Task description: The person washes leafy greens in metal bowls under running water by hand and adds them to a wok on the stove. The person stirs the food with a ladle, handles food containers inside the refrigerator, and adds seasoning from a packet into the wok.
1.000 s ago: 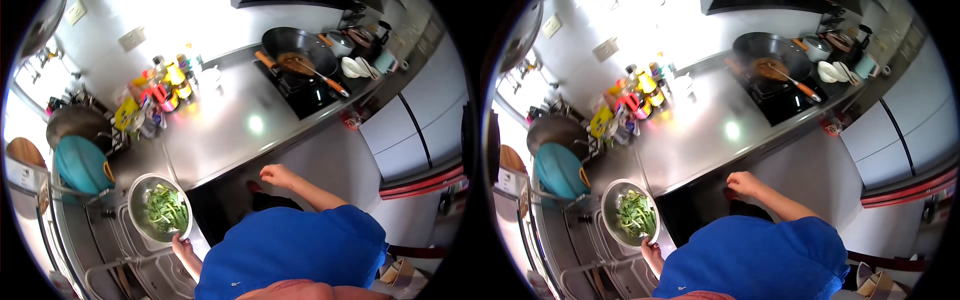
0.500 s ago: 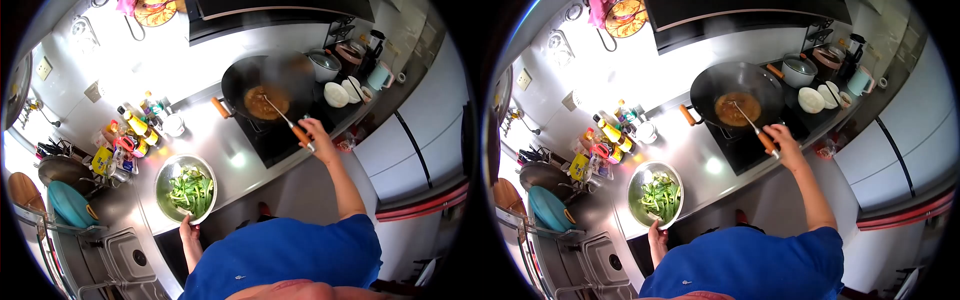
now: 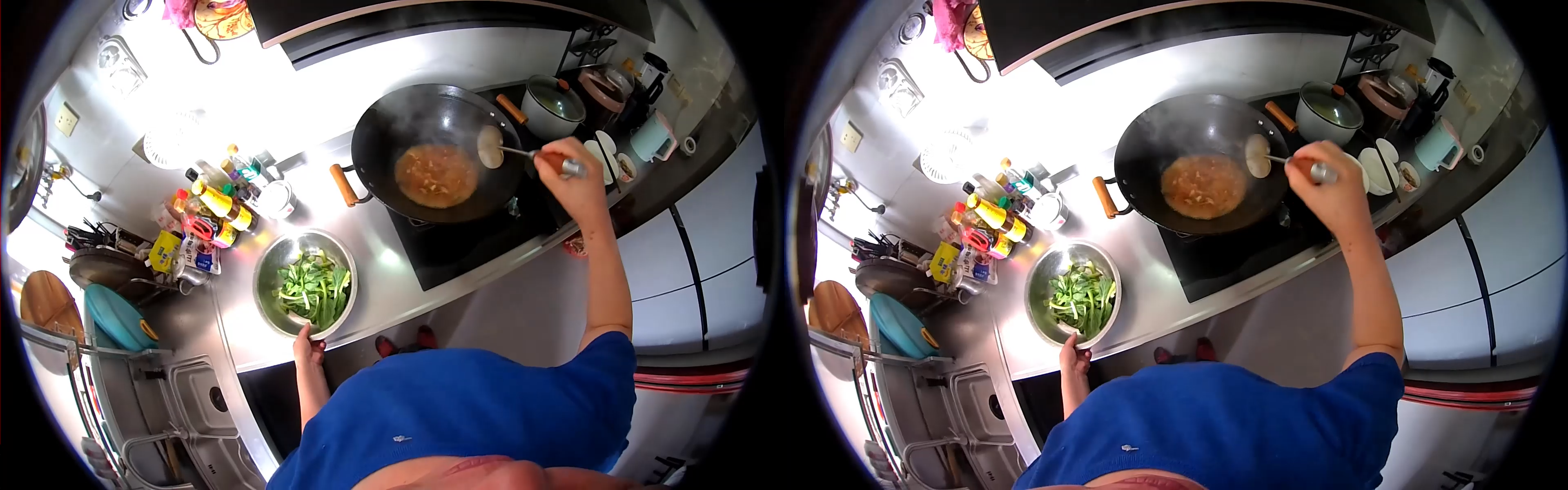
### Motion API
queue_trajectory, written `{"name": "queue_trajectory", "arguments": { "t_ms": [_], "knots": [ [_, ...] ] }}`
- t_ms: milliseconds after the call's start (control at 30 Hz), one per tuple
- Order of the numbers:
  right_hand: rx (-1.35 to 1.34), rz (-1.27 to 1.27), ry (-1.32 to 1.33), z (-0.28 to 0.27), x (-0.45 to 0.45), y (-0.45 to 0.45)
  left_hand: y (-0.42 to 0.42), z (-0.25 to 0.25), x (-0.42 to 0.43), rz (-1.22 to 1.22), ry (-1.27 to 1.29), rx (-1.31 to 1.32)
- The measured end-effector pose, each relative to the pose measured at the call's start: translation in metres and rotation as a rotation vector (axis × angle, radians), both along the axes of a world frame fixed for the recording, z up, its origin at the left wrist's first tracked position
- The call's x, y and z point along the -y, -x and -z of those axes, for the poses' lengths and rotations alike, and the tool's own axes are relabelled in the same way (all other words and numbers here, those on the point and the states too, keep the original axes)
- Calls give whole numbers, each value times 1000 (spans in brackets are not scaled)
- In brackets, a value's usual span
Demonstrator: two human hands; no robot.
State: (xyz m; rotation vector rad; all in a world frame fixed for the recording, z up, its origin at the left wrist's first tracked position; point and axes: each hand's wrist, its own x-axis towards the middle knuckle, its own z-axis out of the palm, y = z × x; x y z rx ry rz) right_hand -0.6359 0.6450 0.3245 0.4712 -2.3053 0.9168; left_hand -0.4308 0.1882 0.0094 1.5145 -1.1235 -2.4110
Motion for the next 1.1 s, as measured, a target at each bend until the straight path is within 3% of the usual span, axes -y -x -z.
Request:
{"name": "queue_trajectory", "arguments": {
  "t_ms": [100, 167, 200, 267, 400, 467, 567, 667, 900, 1100],
  "knots": [
    [95, 92, 18, 9, -13, 27, 2, 0, 2, -1, 0, -10],
    [388, -5, 437, 35, -18, 48, 2, 1, 4, 9, 7, -7],
    [381, -6, 434, 50, -22, 55, 3, 3, 5, 14, -2, -15],
    [442, -89, 742, 75, -24, 68, 5, 2, 6, 14, -8, -31],
    [455, -123, 808, 87, -5, 53, 4, 0, 7, 44, -16, -34],
    [454, -166, 790, 77, 10, 37, 4, 1, 7, 65, -12, -64],
    [328, -372, 479, 62, 27, 10, 3, -5, 8, 88, -20, -55],
    [246, -369, 130, 21, 50, -32, 7, -4, 12, 127, -16, -50],
    [330, -355, -49, -21, 69, -98, 7, -2, 18, 199, -44, -85],
    [364, -257, -12, 24, 64, -76, 7, 1, 23, 247, -27, -85]
  ]
}}
